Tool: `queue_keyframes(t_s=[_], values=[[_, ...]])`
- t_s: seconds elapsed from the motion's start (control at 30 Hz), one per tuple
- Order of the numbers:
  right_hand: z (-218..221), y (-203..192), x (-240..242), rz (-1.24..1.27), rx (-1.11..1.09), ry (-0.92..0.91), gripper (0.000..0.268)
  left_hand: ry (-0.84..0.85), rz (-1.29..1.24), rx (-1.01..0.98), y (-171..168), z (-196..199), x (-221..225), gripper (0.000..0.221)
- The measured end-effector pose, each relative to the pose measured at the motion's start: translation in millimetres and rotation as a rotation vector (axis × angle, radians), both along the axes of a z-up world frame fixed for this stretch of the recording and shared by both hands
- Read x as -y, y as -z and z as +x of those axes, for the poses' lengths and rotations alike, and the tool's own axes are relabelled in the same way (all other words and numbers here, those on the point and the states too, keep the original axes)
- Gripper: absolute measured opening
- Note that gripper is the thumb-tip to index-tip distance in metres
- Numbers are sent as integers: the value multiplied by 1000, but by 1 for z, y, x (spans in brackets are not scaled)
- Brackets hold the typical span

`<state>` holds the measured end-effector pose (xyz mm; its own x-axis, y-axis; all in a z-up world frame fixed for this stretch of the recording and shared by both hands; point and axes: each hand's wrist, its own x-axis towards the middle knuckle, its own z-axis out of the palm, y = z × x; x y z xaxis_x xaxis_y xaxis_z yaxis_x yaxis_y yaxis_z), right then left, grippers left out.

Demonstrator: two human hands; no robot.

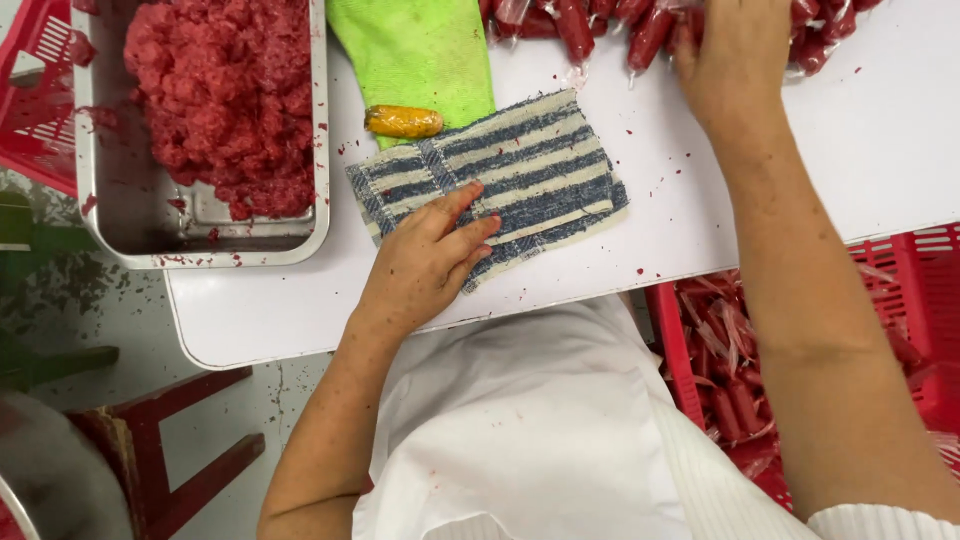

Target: Manually twisting and tying sausage casings to create individual links in a food production setting.

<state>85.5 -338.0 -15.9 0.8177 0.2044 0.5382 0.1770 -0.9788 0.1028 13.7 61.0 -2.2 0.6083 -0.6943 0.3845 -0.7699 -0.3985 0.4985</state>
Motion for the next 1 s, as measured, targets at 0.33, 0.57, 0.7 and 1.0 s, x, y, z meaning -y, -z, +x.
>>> queue_keyframes(t_s=[0.33, 0.57, 0.7, 1.0], values=[[-98, -52, -56, 1837, -285, -124, 10, -35, -259, -206, -23, -16, 31, 27], [-110, -61, -179, 2305, -306, -411, 32, -90, -464, -863, -13, -33, 72, 55], [-118, -50, -188, 2248, -338, -581, 32, -125, -336, -767, -16, -37, 70, 48], [-175, -108, -144, -141, -411, -526, 42, 5, -207, -566, -36, -50, 26, 23]])
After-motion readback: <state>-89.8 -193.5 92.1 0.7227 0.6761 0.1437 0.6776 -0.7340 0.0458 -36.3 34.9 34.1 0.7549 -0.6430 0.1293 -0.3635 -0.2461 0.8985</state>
